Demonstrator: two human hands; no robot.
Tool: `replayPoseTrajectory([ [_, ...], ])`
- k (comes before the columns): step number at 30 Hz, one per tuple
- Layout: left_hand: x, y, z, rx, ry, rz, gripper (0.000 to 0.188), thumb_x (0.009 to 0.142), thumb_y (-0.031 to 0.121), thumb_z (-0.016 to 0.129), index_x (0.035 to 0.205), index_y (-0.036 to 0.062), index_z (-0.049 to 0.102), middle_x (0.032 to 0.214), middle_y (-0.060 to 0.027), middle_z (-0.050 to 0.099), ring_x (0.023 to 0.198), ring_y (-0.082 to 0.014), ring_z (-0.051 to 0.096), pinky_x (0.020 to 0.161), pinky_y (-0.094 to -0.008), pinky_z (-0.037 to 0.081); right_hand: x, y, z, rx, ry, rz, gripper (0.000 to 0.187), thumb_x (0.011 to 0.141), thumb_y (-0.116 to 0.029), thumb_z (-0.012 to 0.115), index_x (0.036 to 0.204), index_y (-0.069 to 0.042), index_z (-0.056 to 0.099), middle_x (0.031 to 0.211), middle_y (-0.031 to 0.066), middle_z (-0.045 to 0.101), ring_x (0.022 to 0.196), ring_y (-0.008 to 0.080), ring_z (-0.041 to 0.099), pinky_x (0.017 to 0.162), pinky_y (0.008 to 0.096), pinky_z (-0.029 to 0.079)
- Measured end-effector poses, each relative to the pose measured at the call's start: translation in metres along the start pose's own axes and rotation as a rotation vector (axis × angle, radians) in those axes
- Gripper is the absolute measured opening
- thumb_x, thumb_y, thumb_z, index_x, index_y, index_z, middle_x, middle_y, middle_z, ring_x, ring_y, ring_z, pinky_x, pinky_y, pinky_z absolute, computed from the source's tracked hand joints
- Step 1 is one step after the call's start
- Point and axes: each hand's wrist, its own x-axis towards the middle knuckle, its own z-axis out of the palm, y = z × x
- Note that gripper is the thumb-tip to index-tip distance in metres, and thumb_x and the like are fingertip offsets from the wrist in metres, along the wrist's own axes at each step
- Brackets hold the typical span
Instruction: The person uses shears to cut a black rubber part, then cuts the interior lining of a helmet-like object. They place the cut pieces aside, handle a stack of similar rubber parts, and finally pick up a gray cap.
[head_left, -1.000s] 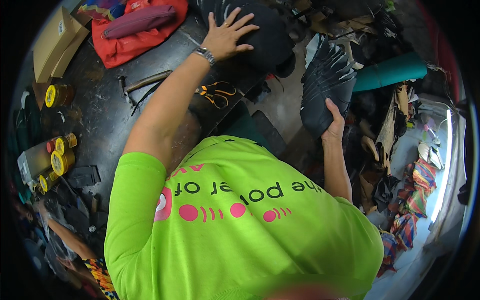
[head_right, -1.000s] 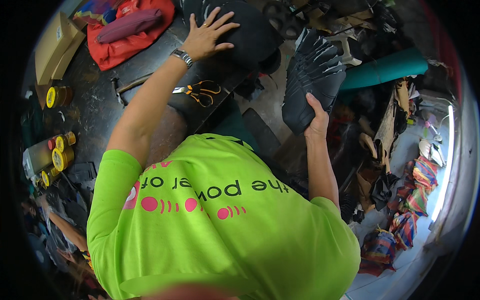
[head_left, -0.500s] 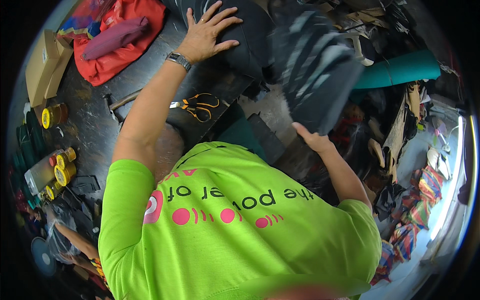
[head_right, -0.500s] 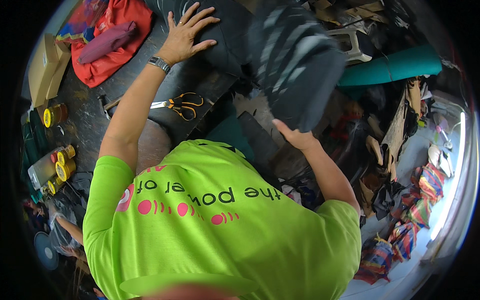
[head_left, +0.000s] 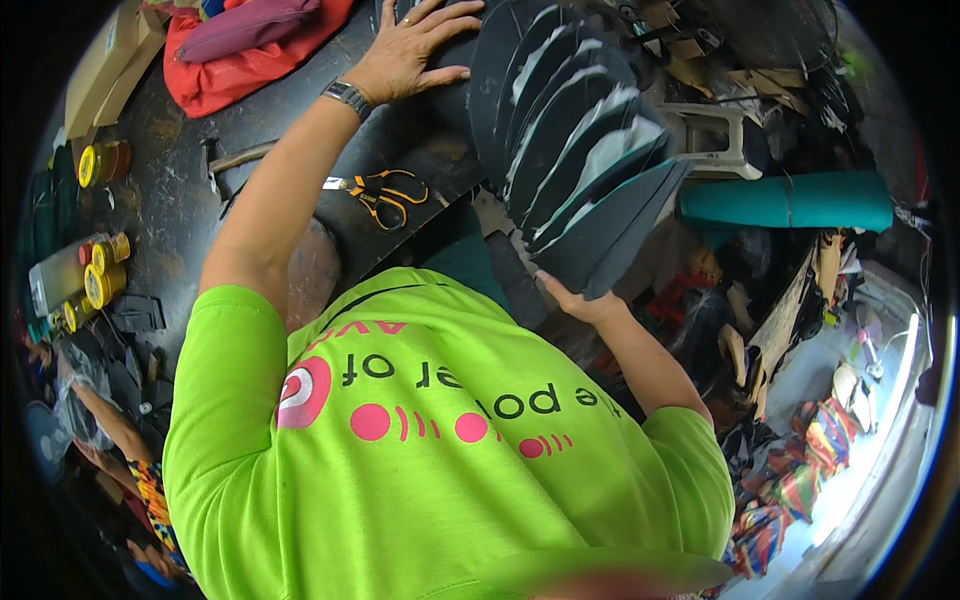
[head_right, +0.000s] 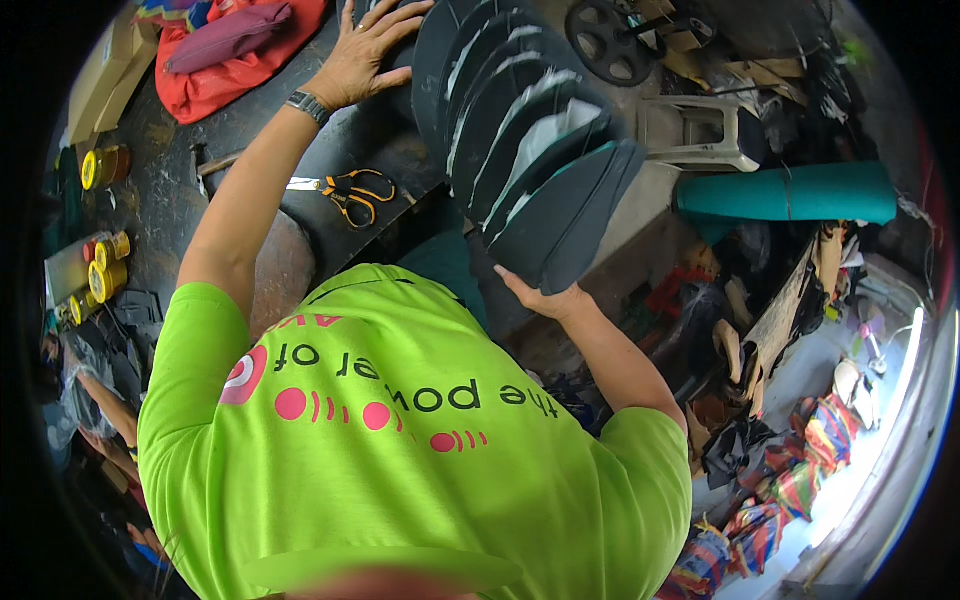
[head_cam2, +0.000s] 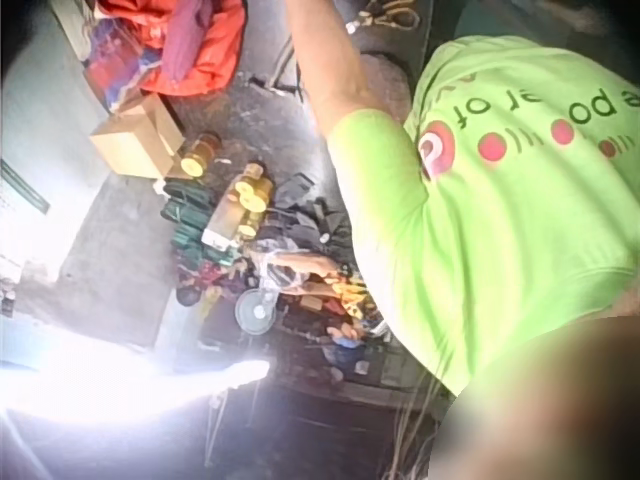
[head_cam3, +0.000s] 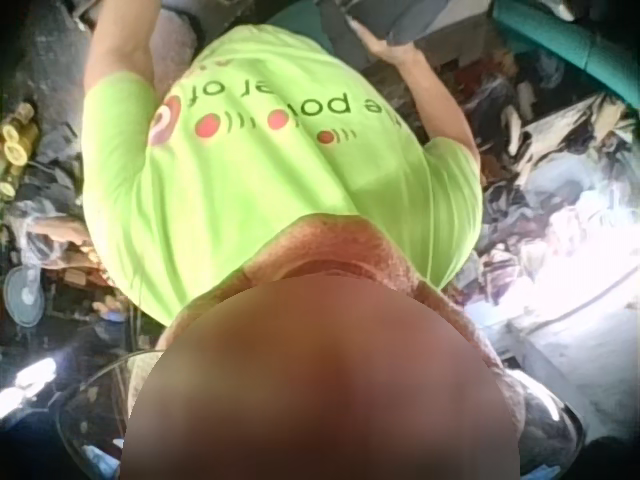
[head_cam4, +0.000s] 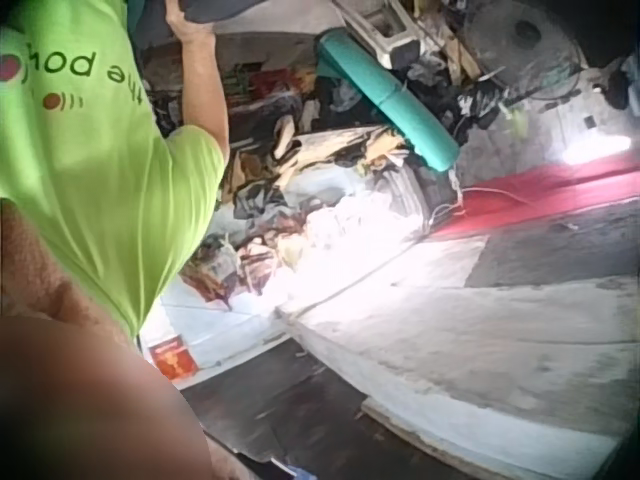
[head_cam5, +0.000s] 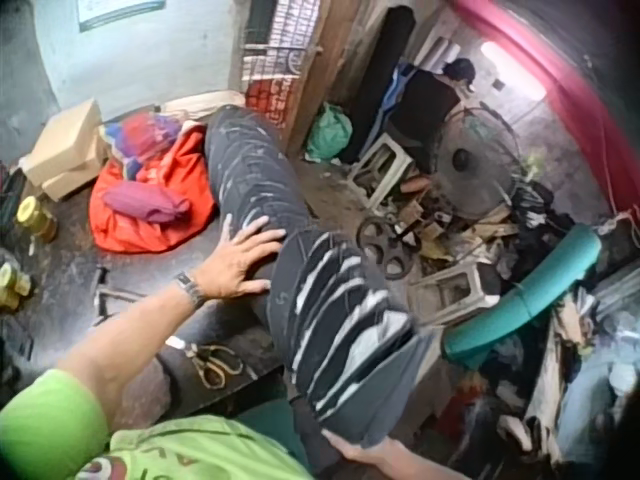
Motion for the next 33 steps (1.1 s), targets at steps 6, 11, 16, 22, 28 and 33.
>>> replayPoseTrajectory([
  [6, -0.004, 0.000, 0.005, -0.034, -0.015, -0.002, 0.071, 0.085, 0.048, 0.064, 0.145, 0.0155, 0.044, 0.159, -0.0058, 0.033, 0.152, -0.0339, 0.017, 0.111, -0.0765, 0.006, 0.029, 0.032, 0.056, 0.262, 0.121, 0.170, 0.050, 0.079, -0.023, 0.078, 0.123, -0.003, 0.066, 0.133, 0.0193, 0.059, 0.129, 0.0389, 0.050, 0.113, 0.0445, 0.034],
  [11, -0.003, -0.011, 0.005, -0.109, 0.121, 0.016, 0.062, 0.088, 0.041, 0.065, 0.138, 0.0067, 0.052, 0.154, -0.0140, 0.041, 0.147, -0.0363, 0.031, 0.116, -0.0667, 0.018, 0.036, 0.027, 0.039, 0.470, -0.007, 0.352, 0.056, 0.082, -0.025, 0.077, 0.127, 0.002, 0.061, 0.134, 0.0196, 0.058, 0.129, 0.0384, 0.049, 0.113, 0.0429, 0.034],
  [16, -0.005, -0.012, -0.006, -0.597, 0.255, -0.045, 0.026, 0.095, 0.012, 0.058, 0.120, 0.0061, 0.065, 0.148, -0.0105, 0.049, 0.142, -0.0277, 0.042, 0.115, -0.0416, 0.033, 0.052, 0.031, 0.007, 0.642, -0.137, 0.498, 0.057, 0.082, -0.024, 0.078, 0.128, 0.004, 0.059, 0.132, 0.0177, 0.060, 0.124, 0.0311, 0.055, 0.105, 0.0398, 0.043],
  [22, -0.003, -0.055, 0.032, -1.212, 1.150, -0.914, 0.035, 0.100, 0.025, 0.060, 0.128, 0.0049, 0.060, 0.125, -0.0106, 0.055, 0.119, -0.0208, 0.054, 0.106, -0.0321, 0.041, 0.045, 0.043, -0.001, 0.499, 0.066, 0.177, 0.058, 0.079, -0.020, 0.081, 0.126, 0.005, 0.058, 0.126, 0.0188, 0.060, 0.115, 0.0321, 0.058, 0.099, 0.0388, 0.047],
  [28, 0.015, -0.114, 0.079, -1.932, 0.810, -1.114, 0.080, 0.092, 0.068, 0.054, 0.139, 0.0037, 0.050, 0.135, -0.0140, 0.060, 0.119, -0.0272, 0.059, 0.102, -0.0439, 0.047, 0.043, 0.057, -0.022, 0.685, -0.064, 0.368, 0.072, 0.076, -0.018, 0.084, 0.135, 0.005, 0.048, 0.129, 0.0186, 0.056, 0.114, 0.0311, 0.057, 0.099, 0.0380, 0.047],
  [33, 0.022, -0.120, 0.067, -1.787, 0.608, -1.075, 0.113, 0.081, 0.082, 0.054, 0.159, 0.0086, 0.017, 0.152, -0.0150, 0.037, 0.126, -0.0265, 0.046, 0.097, -0.0366, 0.042, 0.042, 0.063, -0.064, 0.932, -0.282, 0.812, 0.070, 0.076, -0.010, 0.083, 0.136, 0.003, 0.050, 0.132, 0.0144, 0.057, 0.118, 0.0247, 0.056, 0.100, 0.0352, 0.046],
])
